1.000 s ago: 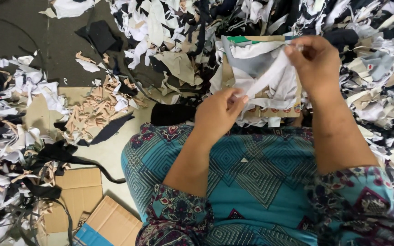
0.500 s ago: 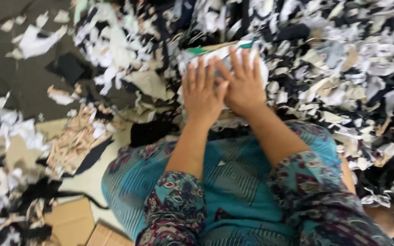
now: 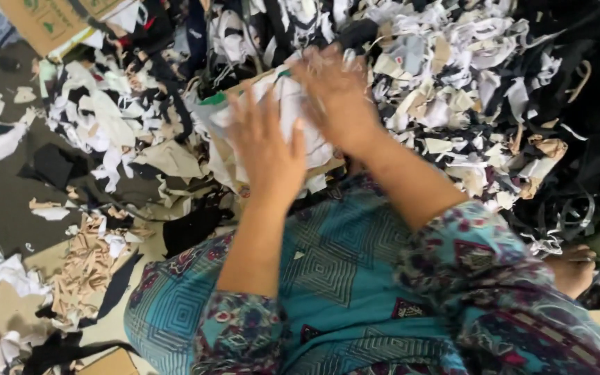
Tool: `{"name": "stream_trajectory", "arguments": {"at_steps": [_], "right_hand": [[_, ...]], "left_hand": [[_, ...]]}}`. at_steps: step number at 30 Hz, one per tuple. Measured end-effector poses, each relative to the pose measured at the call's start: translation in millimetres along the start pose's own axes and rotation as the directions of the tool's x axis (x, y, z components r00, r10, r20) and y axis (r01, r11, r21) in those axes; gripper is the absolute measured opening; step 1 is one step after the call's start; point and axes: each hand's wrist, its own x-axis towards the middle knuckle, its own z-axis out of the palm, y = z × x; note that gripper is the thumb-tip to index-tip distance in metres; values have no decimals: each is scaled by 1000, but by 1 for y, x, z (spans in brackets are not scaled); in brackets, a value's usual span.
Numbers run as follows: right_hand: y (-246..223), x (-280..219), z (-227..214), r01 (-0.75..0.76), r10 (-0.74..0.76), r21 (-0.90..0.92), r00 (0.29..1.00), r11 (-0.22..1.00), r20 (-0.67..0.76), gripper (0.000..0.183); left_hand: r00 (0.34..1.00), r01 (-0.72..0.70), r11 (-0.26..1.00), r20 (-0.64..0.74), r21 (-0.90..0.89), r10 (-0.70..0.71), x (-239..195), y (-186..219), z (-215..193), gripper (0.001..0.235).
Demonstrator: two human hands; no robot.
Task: The person sits on the floor surrounded by piles of fabric scraps and sorts through them by hand. They pick up pieces of white and black fabric, separate them, and place them into a cardboard box.
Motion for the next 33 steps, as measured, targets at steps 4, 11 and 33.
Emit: {"name": "stream_trajectory", "arguments": {"at_steps": [4, 11, 33], "right_hand": [[50, -8, -75, -466, 673, -545, 687, 697, 274, 102], [145, -115, -110, -727, 726, -52, 675, 685, 130, 73], [99, -183, -162, -446, 471, -150, 844, 882, 258, 63]], "left_hand": [[986, -122, 926, 67, -356, 155, 13, 55, 41, 51], [914, 301, 748, 404, -591, -49, 41, 102, 81, 62], [850, 138, 988, 504, 70, -154, 105, 153, 170, 64]]}}
